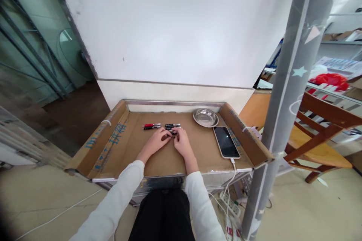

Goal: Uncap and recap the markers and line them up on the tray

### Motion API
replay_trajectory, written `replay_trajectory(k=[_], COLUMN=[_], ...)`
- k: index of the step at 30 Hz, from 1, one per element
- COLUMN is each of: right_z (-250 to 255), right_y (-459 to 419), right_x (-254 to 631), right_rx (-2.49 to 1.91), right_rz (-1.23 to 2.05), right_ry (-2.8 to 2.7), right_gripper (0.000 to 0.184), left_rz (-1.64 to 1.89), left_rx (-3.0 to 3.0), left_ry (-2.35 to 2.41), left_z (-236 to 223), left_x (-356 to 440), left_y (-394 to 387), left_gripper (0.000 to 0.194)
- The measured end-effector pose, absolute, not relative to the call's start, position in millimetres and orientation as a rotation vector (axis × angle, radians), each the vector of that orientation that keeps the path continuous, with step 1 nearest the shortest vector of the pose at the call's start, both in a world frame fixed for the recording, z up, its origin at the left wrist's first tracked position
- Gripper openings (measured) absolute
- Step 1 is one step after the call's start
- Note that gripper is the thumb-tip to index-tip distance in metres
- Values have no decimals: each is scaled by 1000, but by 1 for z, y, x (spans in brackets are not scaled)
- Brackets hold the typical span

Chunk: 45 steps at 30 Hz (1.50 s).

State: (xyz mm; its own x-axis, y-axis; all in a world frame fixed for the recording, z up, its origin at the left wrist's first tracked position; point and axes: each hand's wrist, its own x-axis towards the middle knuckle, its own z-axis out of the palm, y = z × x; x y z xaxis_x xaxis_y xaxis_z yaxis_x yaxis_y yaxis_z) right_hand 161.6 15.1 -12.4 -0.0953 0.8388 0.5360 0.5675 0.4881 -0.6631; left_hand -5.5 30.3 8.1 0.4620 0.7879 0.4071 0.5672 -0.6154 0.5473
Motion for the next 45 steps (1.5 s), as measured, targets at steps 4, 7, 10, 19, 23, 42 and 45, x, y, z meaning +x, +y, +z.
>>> replay_trajectory(k=[4,7,10,19,23,42,45], right_z=[-13,-10,-9,-8,-7,-9,-7], right_y=[18,18,18,17,15,17,14], right_x=[163,165,165,165,165,163,161], right_rx=[-1259,-1301,-1317,-1390,-1454,-1421,-1441], right_rz=[269,202,172,140,98,108,96], right_ry=[-1754,-1718,-1710,-1755,-1711,-1764,-1836], right_gripper=[34,30,26,27,26,16,11], left_rz=[941,972,969,953,944,1284,1197], left_rx=[2348,2330,2325,2360,2389,2111,2069], left_ry=[1210,1213,1226,1247,1255,2057,2118], left_z=[5,5,6,7,7,4,3], left_x=[-5,-4,-4,-3,-4,-6,-5], left_y=[32,32,31,30,30,33,31], left_gripper=[10,9,10,13,14,19,21])
